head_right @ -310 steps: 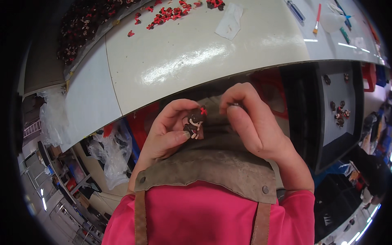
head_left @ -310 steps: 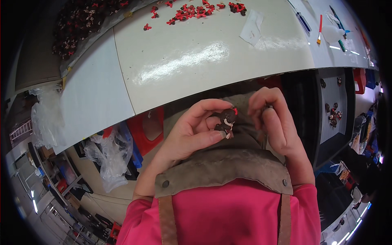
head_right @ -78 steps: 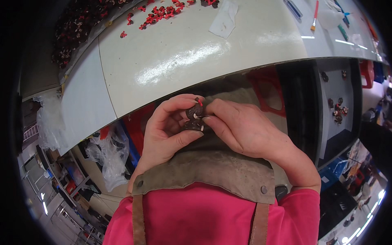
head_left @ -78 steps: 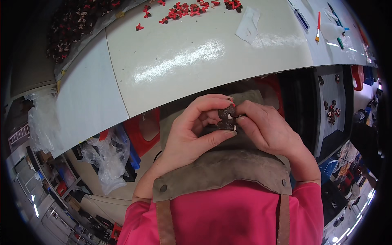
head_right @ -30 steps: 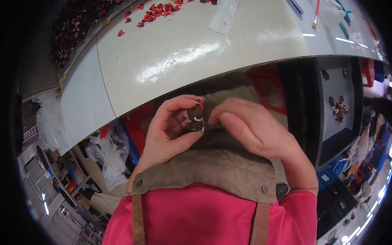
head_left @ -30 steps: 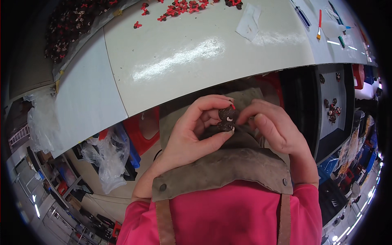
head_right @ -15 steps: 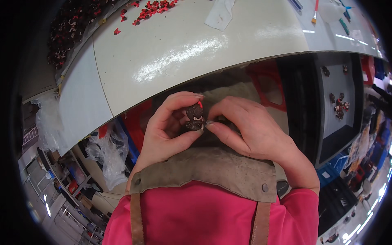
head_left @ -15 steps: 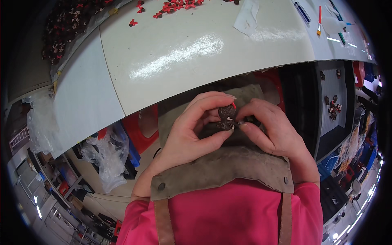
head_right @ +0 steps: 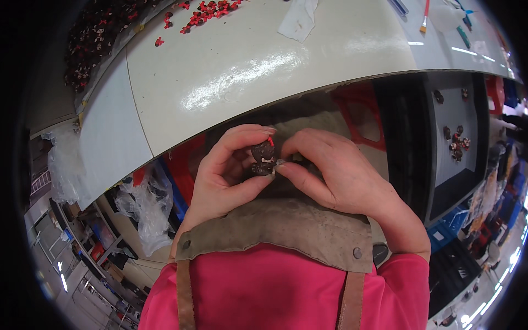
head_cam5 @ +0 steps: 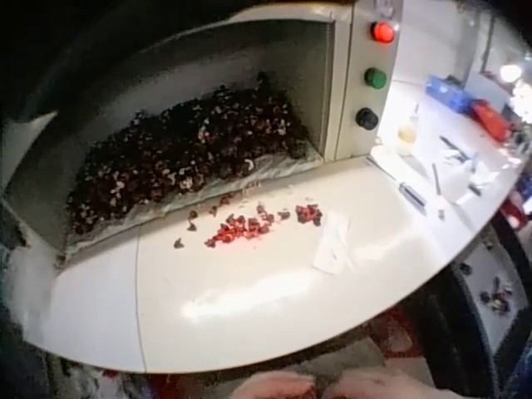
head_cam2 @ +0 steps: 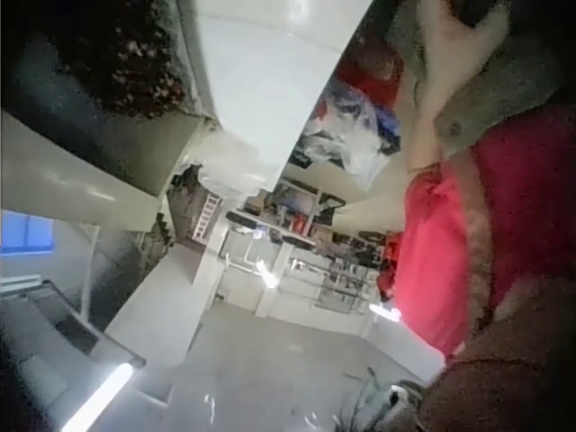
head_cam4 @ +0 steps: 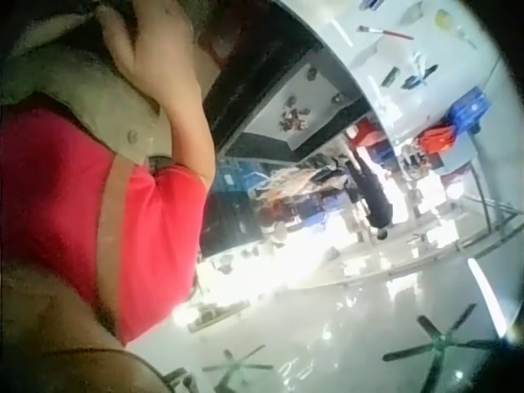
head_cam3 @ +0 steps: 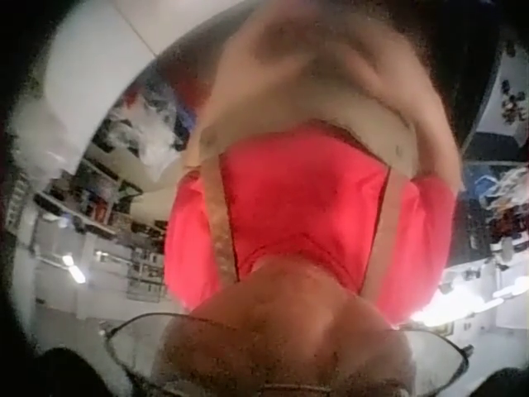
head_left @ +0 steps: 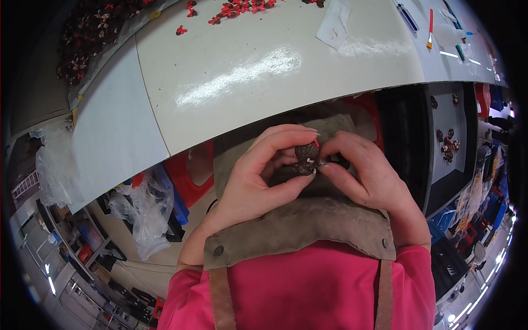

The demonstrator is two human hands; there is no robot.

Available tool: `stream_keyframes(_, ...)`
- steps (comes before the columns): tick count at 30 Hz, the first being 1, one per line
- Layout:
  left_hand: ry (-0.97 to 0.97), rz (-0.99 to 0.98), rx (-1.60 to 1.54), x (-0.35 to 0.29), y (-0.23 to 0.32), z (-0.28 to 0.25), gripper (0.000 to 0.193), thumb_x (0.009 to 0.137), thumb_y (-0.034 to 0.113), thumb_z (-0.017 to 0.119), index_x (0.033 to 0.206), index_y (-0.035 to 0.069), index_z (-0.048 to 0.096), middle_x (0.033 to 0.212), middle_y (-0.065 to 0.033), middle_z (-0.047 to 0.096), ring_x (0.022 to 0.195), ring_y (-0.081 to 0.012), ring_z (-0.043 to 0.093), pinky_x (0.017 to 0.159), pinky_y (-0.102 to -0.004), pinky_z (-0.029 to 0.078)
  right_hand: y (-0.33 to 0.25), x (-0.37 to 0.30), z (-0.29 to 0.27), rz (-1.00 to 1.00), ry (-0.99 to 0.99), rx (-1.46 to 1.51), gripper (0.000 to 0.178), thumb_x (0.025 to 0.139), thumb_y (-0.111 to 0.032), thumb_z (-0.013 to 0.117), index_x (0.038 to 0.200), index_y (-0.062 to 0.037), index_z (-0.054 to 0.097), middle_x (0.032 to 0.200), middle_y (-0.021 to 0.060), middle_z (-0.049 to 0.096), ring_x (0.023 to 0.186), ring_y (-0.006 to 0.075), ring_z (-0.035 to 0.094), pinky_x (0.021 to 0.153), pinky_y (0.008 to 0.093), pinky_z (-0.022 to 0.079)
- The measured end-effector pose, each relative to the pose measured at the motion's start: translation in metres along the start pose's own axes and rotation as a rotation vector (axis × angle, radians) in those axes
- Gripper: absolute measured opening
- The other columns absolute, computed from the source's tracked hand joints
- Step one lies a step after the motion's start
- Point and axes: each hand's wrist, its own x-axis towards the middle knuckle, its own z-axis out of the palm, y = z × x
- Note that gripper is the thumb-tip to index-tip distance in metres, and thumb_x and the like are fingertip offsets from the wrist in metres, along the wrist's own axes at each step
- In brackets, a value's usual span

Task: Assemble small plastic toy components by applying glue and pressing parts together at a factory workbench.

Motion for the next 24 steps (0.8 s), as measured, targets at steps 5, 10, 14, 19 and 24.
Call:
stream_keyframes(5,0.011,-0.009,-0.017,0.000,-0.003,0.000,0.052,0.073,-0.015,0.060,0.121,0.004,0.051,0.127,-0.0098,0.044,0.114,-0.0153,0.047,0.092,-0.0278,0.043,0.000,0.000,0.001,0.007,0.009,-0.014,0.016,0.082,-0.014,0.061,0.091,-0.0018,0.056,0.080,0.0114,0.053,0.073,0.0269,0.054,0.063,0.0333,0.042)
stream_keyframes(10,0.010,0.016,-0.082,-0.001,-0.007,-0.001,0.053,0.074,-0.016,0.059,0.122,0.003,0.050,0.128,-0.0104,0.044,0.113,-0.0150,0.048,0.092,-0.0277,0.043,-0.003,0.000,0.004,0.067,0.047,0.031,0.018,0.082,-0.017,0.063,0.090,-0.0033,0.056,0.080,0.0115,0.057,0.072,0.0304,0.056,0.062,0.0370,0.043)
stream_keyframes(14,0.019,0.009,-0.125,-0.001,-0.009,0.001,0.053,0.074,-0.016,0.059,0.122,0.002,0.049,0.129,-0.0107,0.043,0.113,-0.0152,0.049,0.092,-0.0280,0.043,-0.002,-0.002,0.003,0.065,0.035,0.028,0.016,0.083,-0.015,0.061,0.091,-0.0024,0.055,0.082,0.0097,0.055,0.074,0.0248,0.055,0.060,0.0314,0.042)
stream_keyframes(19,0.020,0.000,-0.162,-0.001,-0.011,0.002,0.052,0.075,-0.016,0.060,0.123,0.002,0.048,0.129,-0.0110,0.043,0.113,-0.0160,0.050,0.092,-0.0281,0.044,-0.001,-0.003,0.004,0.070,0.049,0.019,0.016,0.082,-0.015,0.061,0.091,-0.0028,0.055,0.083,0.0095,0.055,0.075,0.0249,0.055,0.062,0.0315,0.042)
stream_keyframes(24,0.024,0.016,-0.189,-0.001,-0.014,0.002,0.053,0.075,-0.016,0.060,0.124,0.002,0.047,0.129,-0.0111,0.043,0.113,-0.0163,0.050,0.093,-0.0285,0.044,-0.001,-0.002,0.004,0.058,0.056,-0.004,0.016,0.082,-0.014,0.062,0.090,-0.0026,0.054,0.082,0.0096,0.055,0.074,0.0253,0.054,0.064,0.0321,0.042)
